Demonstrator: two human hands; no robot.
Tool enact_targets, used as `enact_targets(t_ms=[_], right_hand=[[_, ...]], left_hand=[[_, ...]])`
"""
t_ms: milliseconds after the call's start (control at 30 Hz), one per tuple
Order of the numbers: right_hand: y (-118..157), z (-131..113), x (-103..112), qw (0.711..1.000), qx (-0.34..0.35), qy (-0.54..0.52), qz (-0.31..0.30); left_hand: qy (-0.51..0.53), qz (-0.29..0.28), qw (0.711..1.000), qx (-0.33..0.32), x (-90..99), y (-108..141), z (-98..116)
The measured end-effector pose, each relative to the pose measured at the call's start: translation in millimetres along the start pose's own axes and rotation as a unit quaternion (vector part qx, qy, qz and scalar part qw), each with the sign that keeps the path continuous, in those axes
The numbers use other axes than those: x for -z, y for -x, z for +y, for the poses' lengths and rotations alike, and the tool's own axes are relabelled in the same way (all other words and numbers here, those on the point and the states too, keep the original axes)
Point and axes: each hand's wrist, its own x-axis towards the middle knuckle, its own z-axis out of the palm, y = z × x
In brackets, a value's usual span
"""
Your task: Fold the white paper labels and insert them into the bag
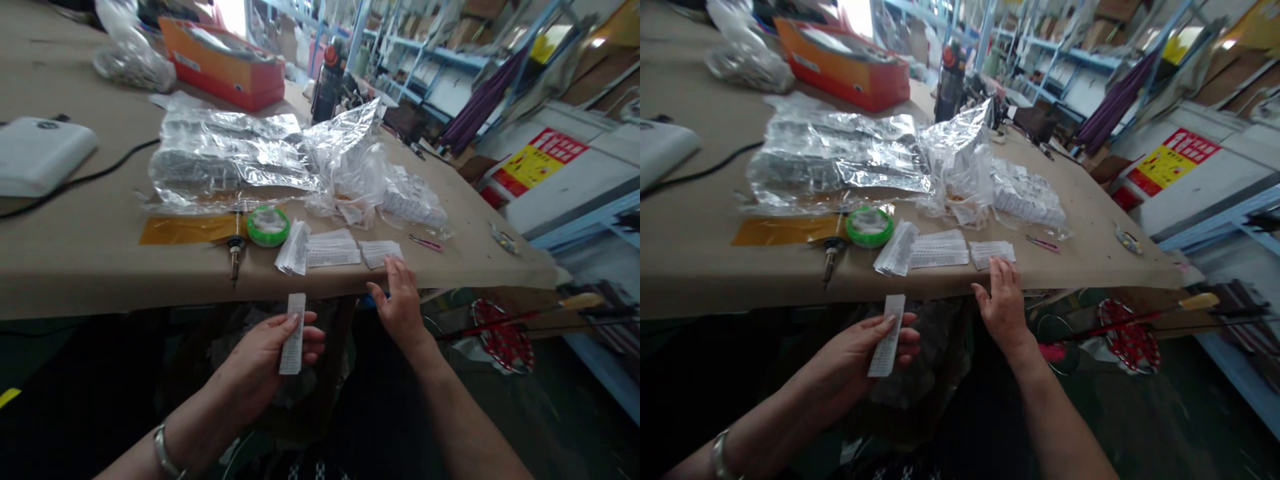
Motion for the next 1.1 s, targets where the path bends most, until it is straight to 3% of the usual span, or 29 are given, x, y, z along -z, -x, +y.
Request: enact_targets(t_ms=[133, 367, 500, 600, 667, 867, 967, 1100], right_hand=[[3.2, 30.6, -5.6, 0.995, 0.021, 0.077, -0.056], [5.6, 39.6, -7.9, 0.999, 0.04, 0.008, 0.022], [1.3, 40.6, -2.1, 0.993, -0.017, -0.098, 0.071], [-1.1, 19.7, 6.3, 0.969, -0.057, -0.189, 0.151], [-0.8, -7.1, 10.3, 0.958, -0.028, -0.239, 0.157], [8.1, -82.7, -4.7, 0.931, 0.187, -0.313, -0.005], [10.3, -92.4, -15.7, 0.923, 0.217, -0.315, -0.033], [7.6, -93.1, -14.4, 0.917, 0.251, -0.302, -0.067]], left_hand=[[-0.008, 0.0, 1.0, 0.005, -1.6, 1.0, -3.8], [-0.008, -0.001, 1.0, 0.006, -0.7, -0.6, -3.8], [-0.009, -0.004, 1.0, 0.008, -2.4, 0.5, -1.0], [-0.002, -0.013, 1.0, 0.018, -5.2, 3.5, 1.3], [0.01, -0.03, 0.999, 0.03, -6.9, 5.6, 2.1], [0.094, -0.088, 0.992, -0.006, -2.7, 6.1, 0.0], [0.147, -0.088, 0.985, -0.015, 3.3, 5.8, -0.2], [0.174, -0.066, 0.982, -0.006, 6.7, 6.6, 2.0]])
